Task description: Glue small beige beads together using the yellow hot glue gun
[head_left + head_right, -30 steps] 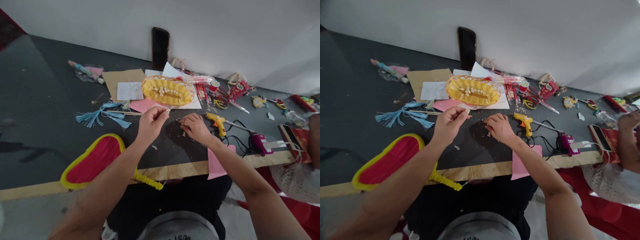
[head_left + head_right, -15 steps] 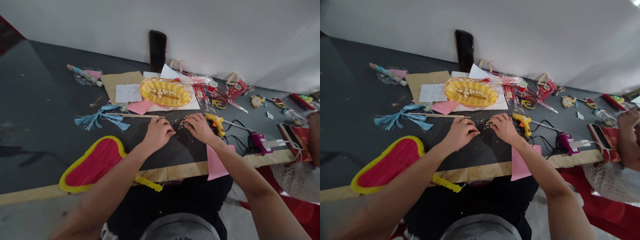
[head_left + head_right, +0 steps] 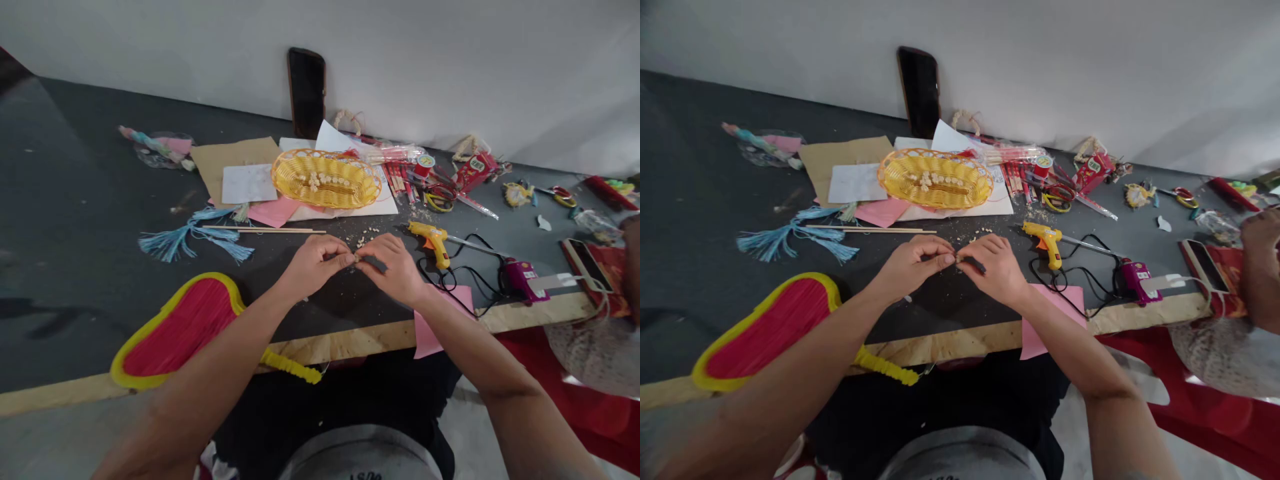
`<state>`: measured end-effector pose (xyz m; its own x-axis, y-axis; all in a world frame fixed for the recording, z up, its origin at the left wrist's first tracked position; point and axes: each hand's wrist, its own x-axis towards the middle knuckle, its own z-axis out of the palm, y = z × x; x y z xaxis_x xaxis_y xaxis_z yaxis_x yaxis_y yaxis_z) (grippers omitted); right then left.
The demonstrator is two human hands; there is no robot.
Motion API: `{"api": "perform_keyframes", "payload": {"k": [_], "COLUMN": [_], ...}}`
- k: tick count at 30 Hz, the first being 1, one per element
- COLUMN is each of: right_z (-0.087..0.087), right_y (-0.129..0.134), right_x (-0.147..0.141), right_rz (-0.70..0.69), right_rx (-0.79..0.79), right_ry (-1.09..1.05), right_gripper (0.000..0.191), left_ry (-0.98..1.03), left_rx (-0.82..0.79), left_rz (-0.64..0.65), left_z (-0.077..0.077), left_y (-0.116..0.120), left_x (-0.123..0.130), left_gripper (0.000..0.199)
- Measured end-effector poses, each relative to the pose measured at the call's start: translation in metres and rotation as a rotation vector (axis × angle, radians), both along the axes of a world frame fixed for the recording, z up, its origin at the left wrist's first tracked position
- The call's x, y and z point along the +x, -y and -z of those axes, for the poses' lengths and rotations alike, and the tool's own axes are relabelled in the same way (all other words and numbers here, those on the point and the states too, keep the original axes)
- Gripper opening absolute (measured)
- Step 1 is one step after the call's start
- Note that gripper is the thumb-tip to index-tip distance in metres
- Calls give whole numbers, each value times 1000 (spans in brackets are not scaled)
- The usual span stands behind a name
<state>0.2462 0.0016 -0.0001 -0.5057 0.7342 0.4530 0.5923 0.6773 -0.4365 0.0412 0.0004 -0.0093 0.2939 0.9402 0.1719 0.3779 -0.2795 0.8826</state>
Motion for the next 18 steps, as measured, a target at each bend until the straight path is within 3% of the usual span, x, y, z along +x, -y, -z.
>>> {"api": "perform_keyframes", "payload": {"k": [3, 6, 12, 18], "right_z": [-10, -17, 1, 19], "right_y": [-7, -14, -20, -22], "right_x": [15, 32, 34, 27], "right_rz": [46, 152, 150, 98], "right_rx": [53, 43, -25, -38], "right_ry": [-108, -185, -299, -338], "right_gripper": [3, 5, 7, 6], "left_ry": [-198, -420, -691, -769], "left_rx": [129, 266, 361, 291], "left_rz": [-26, 117, 340, 207], "left_z": [1, 3, 6, 5], "left_y": [-1, 5, 26, 18], "left_x": [-2, 1, 10, -12], "left_gripper": [20, 20, 43, 44]}}
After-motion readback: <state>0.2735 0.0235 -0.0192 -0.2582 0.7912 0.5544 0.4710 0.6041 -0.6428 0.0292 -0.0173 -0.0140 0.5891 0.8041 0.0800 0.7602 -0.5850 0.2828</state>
